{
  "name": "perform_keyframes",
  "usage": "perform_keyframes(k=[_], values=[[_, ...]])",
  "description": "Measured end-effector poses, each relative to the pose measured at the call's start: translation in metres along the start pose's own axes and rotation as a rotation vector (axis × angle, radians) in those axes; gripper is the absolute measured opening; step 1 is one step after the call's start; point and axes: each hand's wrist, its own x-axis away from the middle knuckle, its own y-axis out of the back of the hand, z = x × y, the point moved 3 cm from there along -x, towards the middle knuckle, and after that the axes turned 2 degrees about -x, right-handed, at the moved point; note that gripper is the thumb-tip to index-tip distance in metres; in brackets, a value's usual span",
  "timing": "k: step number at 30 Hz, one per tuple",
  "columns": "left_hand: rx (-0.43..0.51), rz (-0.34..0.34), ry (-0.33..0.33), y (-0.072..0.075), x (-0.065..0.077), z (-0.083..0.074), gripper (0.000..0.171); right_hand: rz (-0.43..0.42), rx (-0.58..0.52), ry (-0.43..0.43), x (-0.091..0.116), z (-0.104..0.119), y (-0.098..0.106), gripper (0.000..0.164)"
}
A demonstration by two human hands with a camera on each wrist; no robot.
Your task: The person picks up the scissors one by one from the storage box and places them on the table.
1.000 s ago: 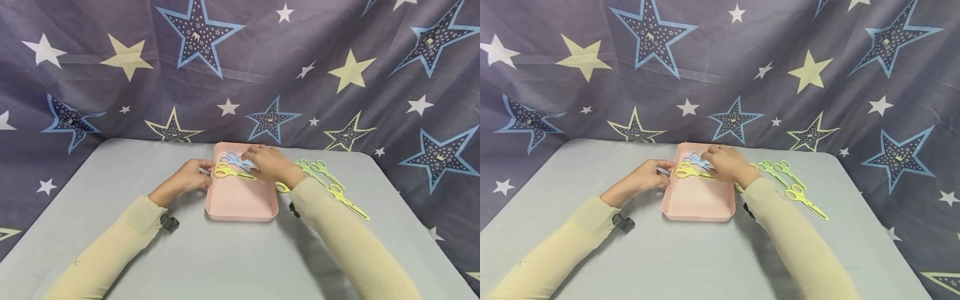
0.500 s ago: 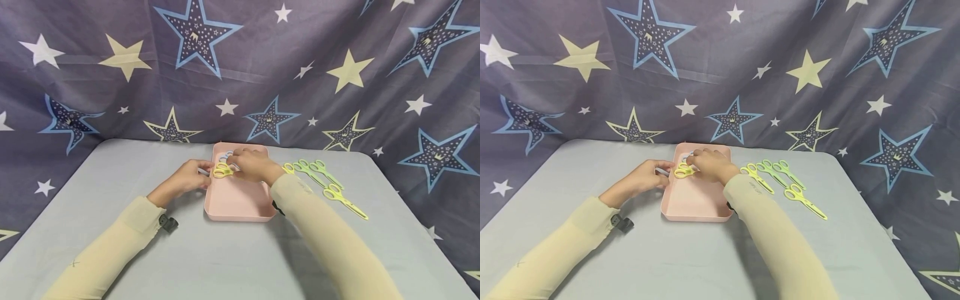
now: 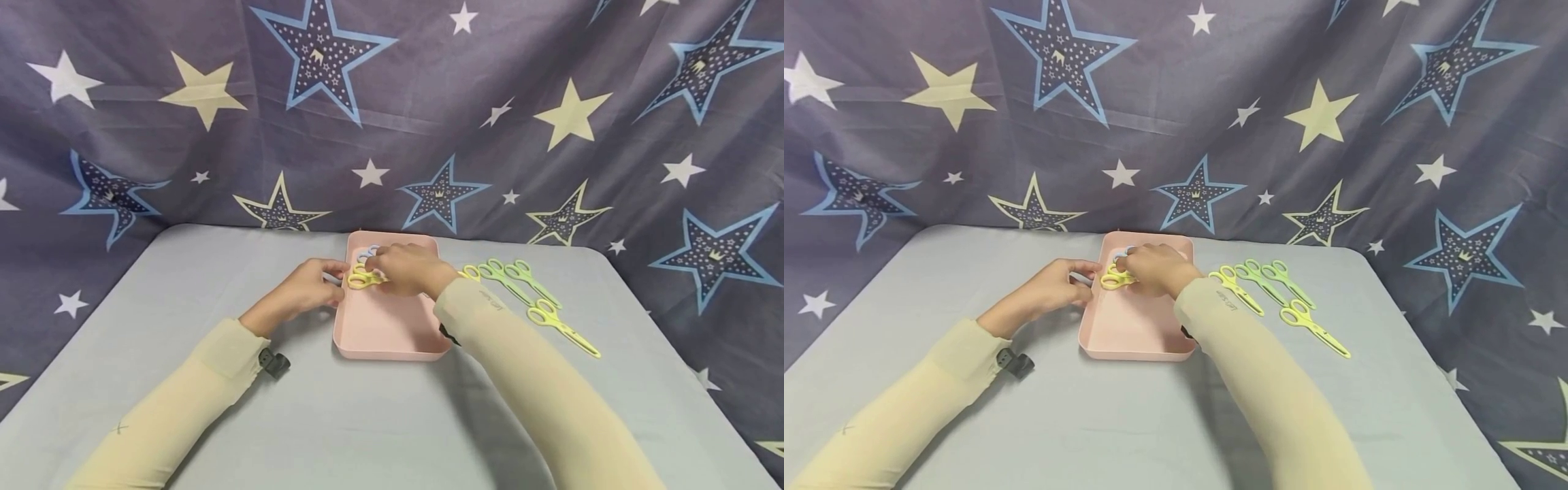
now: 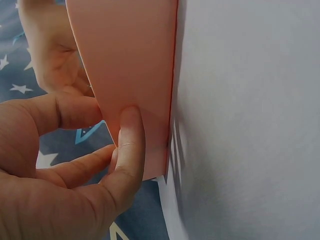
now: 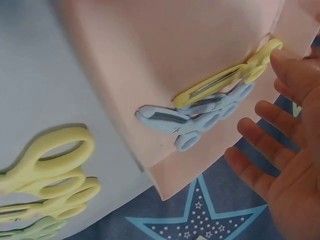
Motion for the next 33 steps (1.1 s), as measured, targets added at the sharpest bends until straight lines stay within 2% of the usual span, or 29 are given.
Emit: perform_keyframes(k=[5, 9, 16, 22, 33], values=[[-0.007, 0.005, 0.007, 0.001, 0.001, 0.001, 0.068, 0.028, 0.008, -0.002, -0.006, 0.005, 0.002, 0.042], [-0.008, 0.009, 0.006, 0.002, 0.001, 0.002, 0.069, 0.017, 0.009, 0.006, -0.010, 0.009, 0.001, 0.041], [0.009, 0.003, -0.005, 0.000, 0.001, -0.001, 0.068, -0.005, -0.021, -0.002, -0.015, 0.012, -0.008, 0.038], [0.026, 0.005, -0.013, -0.001, 0.002, -0.001, 0.067, 0.021, -0.041, 0.013, -0.018, 0.015, -0.015, 0.032], [0.025, 0.005, -0.017, 0.001, 0.000, 0.001, 0.069, 0.050, -0.086, 0.037, -0.020, 0.021, -0.017, 0.037]])
